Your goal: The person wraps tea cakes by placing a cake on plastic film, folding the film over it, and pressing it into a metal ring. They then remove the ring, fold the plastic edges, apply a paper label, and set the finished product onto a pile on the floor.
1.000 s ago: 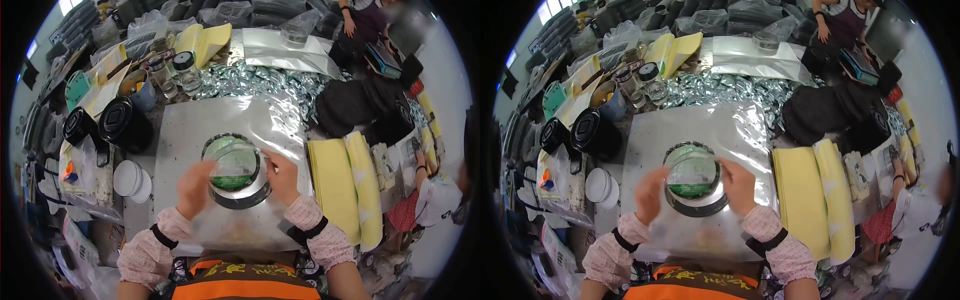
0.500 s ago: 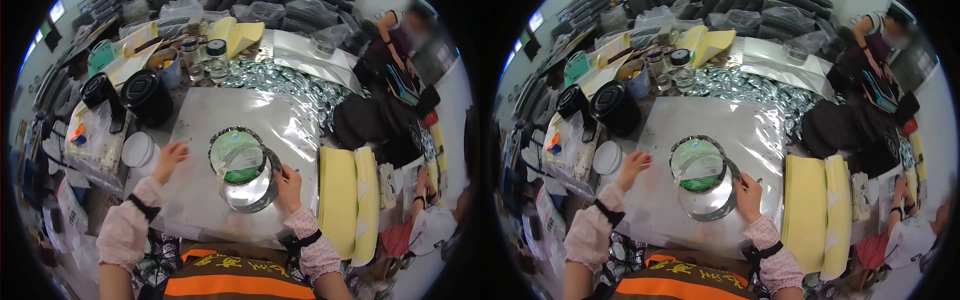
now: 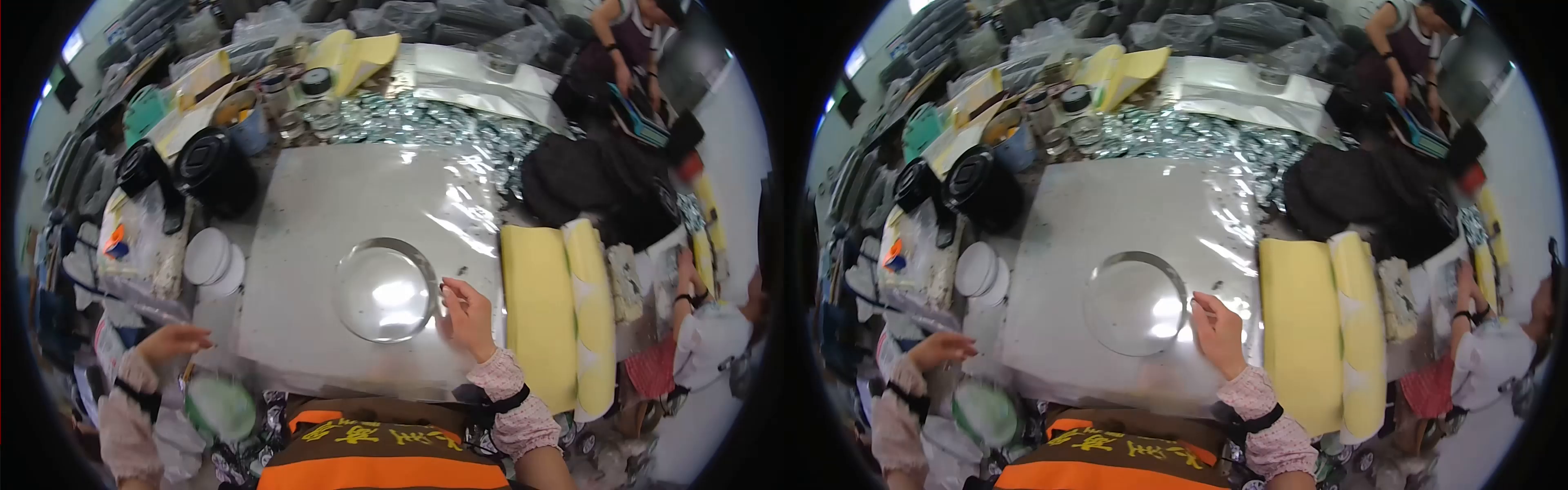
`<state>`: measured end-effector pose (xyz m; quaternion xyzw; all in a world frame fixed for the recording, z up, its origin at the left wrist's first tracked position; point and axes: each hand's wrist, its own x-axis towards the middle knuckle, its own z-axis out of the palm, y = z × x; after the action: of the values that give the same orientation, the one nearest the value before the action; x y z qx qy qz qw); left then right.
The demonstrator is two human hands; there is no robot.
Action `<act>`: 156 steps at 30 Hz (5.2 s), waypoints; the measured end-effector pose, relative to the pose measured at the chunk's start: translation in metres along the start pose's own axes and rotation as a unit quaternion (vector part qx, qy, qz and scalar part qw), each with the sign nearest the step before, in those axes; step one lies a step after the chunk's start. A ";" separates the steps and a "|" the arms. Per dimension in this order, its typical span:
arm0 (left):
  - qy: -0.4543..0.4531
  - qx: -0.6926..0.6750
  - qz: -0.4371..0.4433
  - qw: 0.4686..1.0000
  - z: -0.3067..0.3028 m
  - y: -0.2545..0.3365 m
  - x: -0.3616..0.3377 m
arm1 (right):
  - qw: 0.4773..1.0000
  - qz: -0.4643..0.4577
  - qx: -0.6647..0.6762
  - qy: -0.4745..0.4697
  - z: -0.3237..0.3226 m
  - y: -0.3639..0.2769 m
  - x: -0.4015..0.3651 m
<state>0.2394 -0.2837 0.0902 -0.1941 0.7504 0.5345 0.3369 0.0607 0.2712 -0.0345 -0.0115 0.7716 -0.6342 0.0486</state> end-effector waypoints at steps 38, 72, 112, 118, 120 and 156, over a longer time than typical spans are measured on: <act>-0.393 -0.061 -0.022 0.917 0.603 0.100 0.185 | 0.849 0.180 -0.319 0.381 -0.382 0.051 -0.243; -0.046 0.021 0.675 0.736 0.444 0.232 0.167 | 0.949 -0.218 -0.036 0.223 -0.229 -0.240 -0.133; -0.309 -0.015 0.125 0.943 0.379 0.276 0.182 | 0.802 0.273 0.392 0.358 -0.345 0.094 -0.242; -0.338 -0.017 0.128 0.932 0.462 0.304 0.183 | 0.873 0.192 0.229 0.385 -0.305 0.067 -0.244; -0.337 -0.043 0.108 0.934 0.480 0.295 0.187 | 0.891 0.162 0.164 0.391 -0.282 0.084 -0.257; 0.012 0.199 0.524 0.828 0.579 0.322 0.350 | 0.702 0.056 0.393 0.591 -0.183 0.090 -0.274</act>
<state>-0.0418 0.3947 -0.0603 0.2928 0.8335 0.4677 0.0291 0.3207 0.4890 -0.0710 0.4296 0.3211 -0.7526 -0.3821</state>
